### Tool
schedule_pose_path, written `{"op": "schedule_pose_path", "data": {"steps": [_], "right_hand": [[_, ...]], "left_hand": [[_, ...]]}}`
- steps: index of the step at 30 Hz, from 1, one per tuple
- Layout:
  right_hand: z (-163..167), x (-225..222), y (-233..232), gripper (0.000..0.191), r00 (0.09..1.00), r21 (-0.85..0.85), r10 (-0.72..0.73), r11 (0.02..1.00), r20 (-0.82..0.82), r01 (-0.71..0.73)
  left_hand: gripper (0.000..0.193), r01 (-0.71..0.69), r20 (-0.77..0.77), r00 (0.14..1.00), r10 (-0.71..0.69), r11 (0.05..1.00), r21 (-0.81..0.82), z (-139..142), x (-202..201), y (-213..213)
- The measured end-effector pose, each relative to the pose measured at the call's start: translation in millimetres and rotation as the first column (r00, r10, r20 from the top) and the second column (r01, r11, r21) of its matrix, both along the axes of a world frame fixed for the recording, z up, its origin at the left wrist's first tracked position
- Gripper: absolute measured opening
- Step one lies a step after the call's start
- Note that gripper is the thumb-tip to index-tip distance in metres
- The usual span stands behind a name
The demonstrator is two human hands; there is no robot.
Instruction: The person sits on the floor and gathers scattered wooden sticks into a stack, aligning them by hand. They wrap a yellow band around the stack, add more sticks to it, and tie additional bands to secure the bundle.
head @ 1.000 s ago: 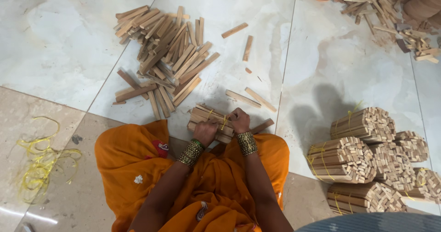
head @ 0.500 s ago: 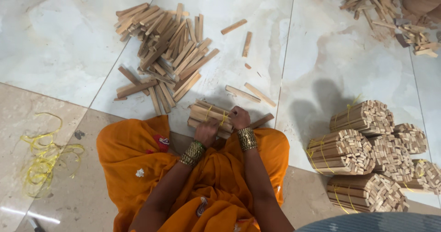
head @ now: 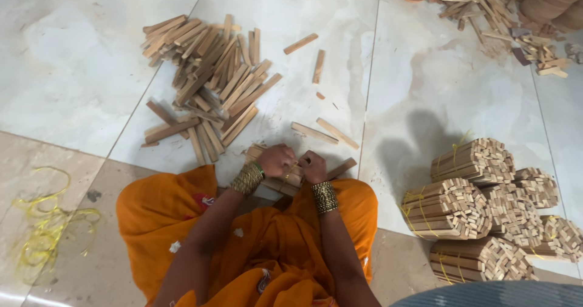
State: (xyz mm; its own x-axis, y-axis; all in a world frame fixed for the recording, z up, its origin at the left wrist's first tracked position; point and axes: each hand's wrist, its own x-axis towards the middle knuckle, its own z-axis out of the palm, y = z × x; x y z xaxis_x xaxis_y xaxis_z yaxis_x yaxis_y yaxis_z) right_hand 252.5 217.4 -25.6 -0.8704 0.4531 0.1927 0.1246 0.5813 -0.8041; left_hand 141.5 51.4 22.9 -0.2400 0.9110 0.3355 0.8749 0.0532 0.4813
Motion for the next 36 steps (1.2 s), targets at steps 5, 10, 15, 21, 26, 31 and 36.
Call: {"op": "schedule_pose_path", "data": {"steps": [5,10,15,21,26,31,36], "right_hand": [[-3.5,-5.4,10.3,0.007,0.999,-0.037,0.043,0.998,-0.013,-0.043],[-10.6,-5.1,6.7,0.014,0.995,0.099,0.034,0.994,0.095,-0.043],[-11.9,1.0,-5.6,0.019,0.966,0.115,0.106,0.984,0.236,-0.136],[-8.9,-4.1,-7.2,0.026,0.995,0.089,0.093,0.991,0.029,-0.095],[-9.6,-12.2,-15.1,0.046,0.99,0.032,-0.129,0.991,-0.064,0.131],[-4.5,-34.3,-27.9,0.066,0.95,0.401,-0.166,0.915,0.265,0.047],[0.4,-22.7,-37.8,0.071,0.83,0.372,-0.194,0.928,0.524,-0.018]], "left_hand": [[0.02,-0.144,0.629,0.739,0.242,0.969,-0.203,-12.5,-23.7,23.8],[0.009,-0.032,-0.152,0.987,0.058,0.985,0.17,-28.7,-7.1,15.3],[0.015,-0.287,0.084,0.956,0.28,0.954,0.088,-30.1,36.2,-20.6],[0.013,-0.287,0.078,0.957,0.28,0.953,0.094,-36.1,33.2,-14.1],[0.009,-0.358,0.081,0.933,0.35,0.925,0.127,-59.5,38.3,-10.9],[0.011,-0.47,0.17,0.881,0.441,0.854,0.223,-62.1,39.8,1.1],[0.011,-0.427,0.167,0.9,0.404,0.893,0.14,-47.5,57.9,-10.2]]}}
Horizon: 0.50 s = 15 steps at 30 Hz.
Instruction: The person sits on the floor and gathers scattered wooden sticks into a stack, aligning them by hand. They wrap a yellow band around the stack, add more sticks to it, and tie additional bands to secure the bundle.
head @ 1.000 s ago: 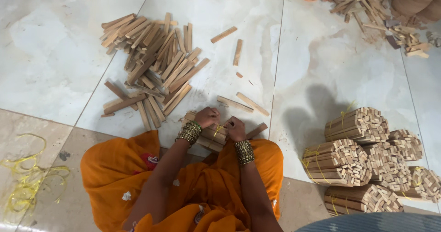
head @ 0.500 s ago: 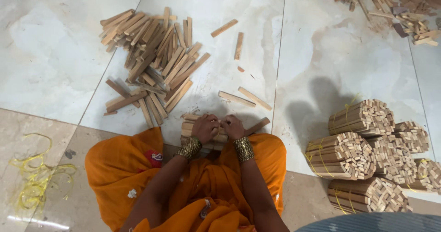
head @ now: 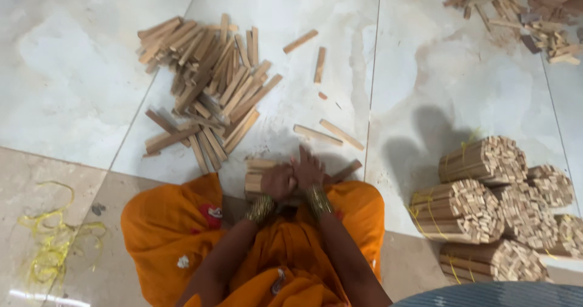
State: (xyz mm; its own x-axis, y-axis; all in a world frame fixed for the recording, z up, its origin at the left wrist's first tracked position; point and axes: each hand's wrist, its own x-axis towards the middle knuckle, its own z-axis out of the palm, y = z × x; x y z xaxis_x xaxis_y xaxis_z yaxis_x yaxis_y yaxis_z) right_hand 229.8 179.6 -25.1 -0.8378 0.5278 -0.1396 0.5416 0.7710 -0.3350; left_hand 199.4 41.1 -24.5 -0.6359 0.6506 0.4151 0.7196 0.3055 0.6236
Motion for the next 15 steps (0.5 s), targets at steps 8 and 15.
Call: {"op": "schedule_pose_path", "data": {"steps": [8,15], "right_hand": [[-5.7,-4.0,8.7,0.064,0.996,-0.124,-0.085,0.989,-0.018,0.082],[-12.6,34.4,51.8,0.051,0.881,-0.622,-0.429,0.75,-0.201,0.224]], "left_hand": [[0.019,-0.062,-0.197,0.978,0.076,0.995,0.074,-9.0,20.4,-2.1],[0.023,0.032,-0.119,0.992,-0.037,0.998,-0.045,-31.4,16.5,-11.2]]}}
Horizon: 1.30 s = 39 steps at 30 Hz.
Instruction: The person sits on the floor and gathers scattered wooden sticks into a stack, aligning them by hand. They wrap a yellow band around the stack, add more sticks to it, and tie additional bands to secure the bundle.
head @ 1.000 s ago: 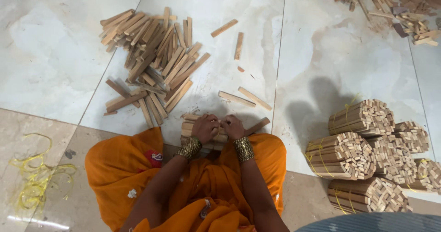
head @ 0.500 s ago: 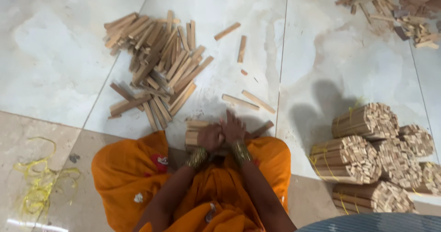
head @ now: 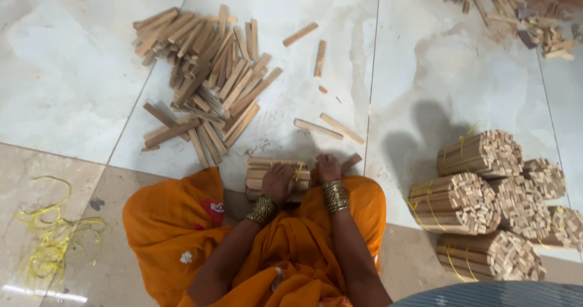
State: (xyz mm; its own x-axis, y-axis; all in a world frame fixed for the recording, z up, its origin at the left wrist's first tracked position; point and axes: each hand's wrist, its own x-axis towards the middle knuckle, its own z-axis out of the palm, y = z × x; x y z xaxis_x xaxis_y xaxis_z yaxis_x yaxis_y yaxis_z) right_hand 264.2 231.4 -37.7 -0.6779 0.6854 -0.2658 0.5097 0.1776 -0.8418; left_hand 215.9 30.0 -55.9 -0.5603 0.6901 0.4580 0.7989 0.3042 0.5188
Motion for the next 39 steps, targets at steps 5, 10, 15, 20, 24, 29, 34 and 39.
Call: {"op": "schedule_pose_path", "data": {"steps": [5,10,15,20,24,29,34,39], "right_hand": [[-3.5,16.0,5.6,0.045,0.888,0.539,0.353,0.706,0.294,-0.459],[-13.5,11.2,-10.8,0.053,0.93,0.28,0.285,0.896,0.233,-0.345],[-17.2,13.1,-0.4,0.051,0.931,0.061,0.325,0.939,0.168,-0.339],[-15.8,6.7,4.7,0.019,0.937,-0.545,0.032,0.807,-0.347,-0.229],[-14.3,3.1,-2.0,0.021,0.942,0.111,0.269,0.962,-0.199,-0.251],[-10.5,12.8,-9.0,0.019,0.923,0.257,0.322,0.929,-0.21,-0.266],[3.7,24.3,-9.1,0.016,0.935,0.211,0.32,0.935,-0.151,-0.285],[34.1,34.9,-7.3,0.009,0.656,0.05,0.728,0.676,-0.2,-0.736]], "left_hand": [[0.024,0.006,-0.089,0.996,0.002,0.996,0.087,8.9,1.7,-2.6],[0.021,-0.021,-0.059,0.998,0.024,0.999,0.042,27.6,15.4,-7.3],[0.029,-0.008,-0.013,1.0,0.01,0.989,0.145,49.3,34.4,-9.7],[0.028,-0.019,0.063,0.998,0.005,0.976,0.217,57.9,32.6,-13.0],[0.029,-0.035,0.107,0.994,0.018,0.986,0.161,44.5,20.2,-5.7],[0.026,-0.05,0.053,0.998,0.043,0.989,0.138,19.4,12.1,2.6],[0.032,0.019,0.078,0.997,-0.029,0.991,0.13,12.0,12.1,-1.5],[0.025,0.057,0.145,0.987,-0.071,0.993,0.101,17.6,15.9,-8.3]]}}
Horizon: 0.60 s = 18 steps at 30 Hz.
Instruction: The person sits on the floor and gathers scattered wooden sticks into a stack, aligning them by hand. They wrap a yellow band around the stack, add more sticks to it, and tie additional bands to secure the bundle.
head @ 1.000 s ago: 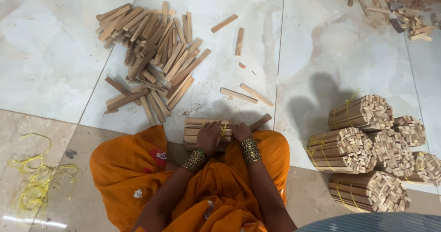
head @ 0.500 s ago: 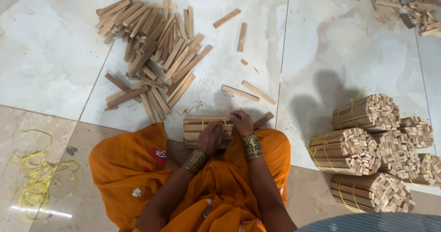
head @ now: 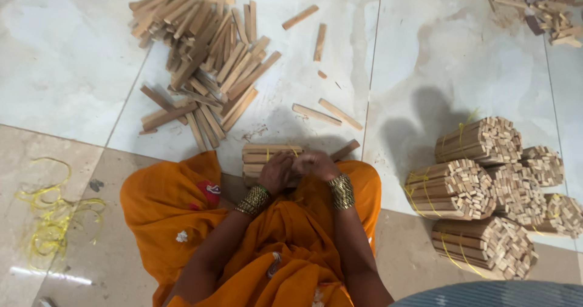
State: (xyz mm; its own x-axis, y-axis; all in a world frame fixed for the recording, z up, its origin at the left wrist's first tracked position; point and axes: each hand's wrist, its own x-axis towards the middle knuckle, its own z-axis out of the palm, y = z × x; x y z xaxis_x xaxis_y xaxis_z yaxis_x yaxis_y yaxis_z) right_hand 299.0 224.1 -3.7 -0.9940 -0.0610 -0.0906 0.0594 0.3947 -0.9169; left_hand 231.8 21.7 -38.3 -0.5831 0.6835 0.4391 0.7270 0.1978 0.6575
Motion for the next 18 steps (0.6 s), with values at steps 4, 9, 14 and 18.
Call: {"op": "schedule_pose_path", "data": {"steps": [4,9,14,18], "right_hand": [[1.5,20.7,-17.4,0.023,0.901,0.198,0.388,0.884,0.194,-0.424],[-26.7,25.9,-31.7,0.015,0.783,0.387,0.568,0.682,0.255,-0.621],[-26.2,16.1,-16.6,0.009,0.97,0.033,0.236,0.971,0.053,-0.238],[-6.9,7.1,-8.1,0.011,0.977,-0.01,-0.075,0.997,-0.2,0.075]], "left_hand": [[0.022,-0.028,-0.163,0.986,0.027,1.0,-0.006,-2.7,1.9,-7.3],[0.014,-0.114,-0.119,0.987,0.106,0.992,-0.059,-12.1,5.2,-8.9],[0.011,-0.053,-0.063,0.997,0.054,0.998,0.016,-5.4,4.1,-11.0],[0.015,-0.027,-0.081,0.996,0.027,1.0,-0.004,5.4,8.2,-13.6]]}}
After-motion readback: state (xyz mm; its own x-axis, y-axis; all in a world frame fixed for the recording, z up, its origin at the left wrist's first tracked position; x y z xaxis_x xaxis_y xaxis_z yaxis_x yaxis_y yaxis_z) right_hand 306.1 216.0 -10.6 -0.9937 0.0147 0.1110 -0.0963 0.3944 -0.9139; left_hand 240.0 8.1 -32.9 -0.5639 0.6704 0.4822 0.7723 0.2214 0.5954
